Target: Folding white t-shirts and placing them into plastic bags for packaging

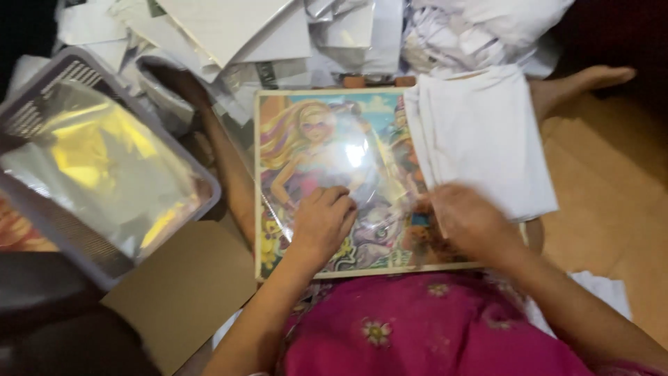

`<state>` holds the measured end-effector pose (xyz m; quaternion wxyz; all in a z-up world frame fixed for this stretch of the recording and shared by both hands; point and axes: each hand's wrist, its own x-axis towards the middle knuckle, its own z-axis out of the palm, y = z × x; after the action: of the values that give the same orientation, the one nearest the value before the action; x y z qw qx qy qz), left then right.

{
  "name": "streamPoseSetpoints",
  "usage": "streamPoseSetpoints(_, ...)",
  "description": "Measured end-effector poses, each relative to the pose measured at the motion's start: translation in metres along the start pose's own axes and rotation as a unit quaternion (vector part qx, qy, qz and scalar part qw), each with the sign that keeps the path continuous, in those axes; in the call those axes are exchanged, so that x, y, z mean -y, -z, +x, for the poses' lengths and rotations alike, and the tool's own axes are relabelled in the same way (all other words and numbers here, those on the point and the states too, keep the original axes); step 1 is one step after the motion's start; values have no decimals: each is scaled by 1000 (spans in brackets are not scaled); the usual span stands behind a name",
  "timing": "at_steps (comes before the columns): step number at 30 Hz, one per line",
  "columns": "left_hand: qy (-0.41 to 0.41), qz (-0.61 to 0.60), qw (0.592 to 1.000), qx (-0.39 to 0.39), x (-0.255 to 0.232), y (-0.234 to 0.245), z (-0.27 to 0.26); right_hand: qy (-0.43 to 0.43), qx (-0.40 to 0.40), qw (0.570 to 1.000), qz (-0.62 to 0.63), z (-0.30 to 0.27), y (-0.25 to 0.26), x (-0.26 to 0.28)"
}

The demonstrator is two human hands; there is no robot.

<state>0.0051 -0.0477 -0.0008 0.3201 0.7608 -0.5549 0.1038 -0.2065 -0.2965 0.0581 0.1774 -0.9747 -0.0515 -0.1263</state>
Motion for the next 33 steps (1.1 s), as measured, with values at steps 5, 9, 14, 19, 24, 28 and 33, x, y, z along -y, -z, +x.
streamPoseSetpoints(5, 0, 62, 996, 66, -19, 25, 2, -263, -134, 950, -100, -58, 49, -129)
streamPoseSetpoints(9, -28, 54, 997, 52, -21, 28, 4, -530, -55, 844, 64, -80, 44, -165)
streamPoseSetpoints(14, -24, 18, 998, 61, -20, 28, 0, -589, -93, 774, 213, -70, 59, -159)
streamPoseSetpoints(19, -16, 25, 998, 57, -19, 22, -1, -623, -86, 742, 232, -58, 70, -158)
streamPoseSetpoints(24, -11, 20, 998, 66, -17, 20, -4, -599, -44, 741, 299, -57, 74, -161)
streamPoseSetpoints(28, -22, 14, 996, 84, -20, 26, -4, -588, -93, 723, 351, -52, 95, -144)
streamPoseSetpoints(33, -15, 23, 997, 78, -24, 23, -9, -535, -137, 730, 403, -48, 122, -127)
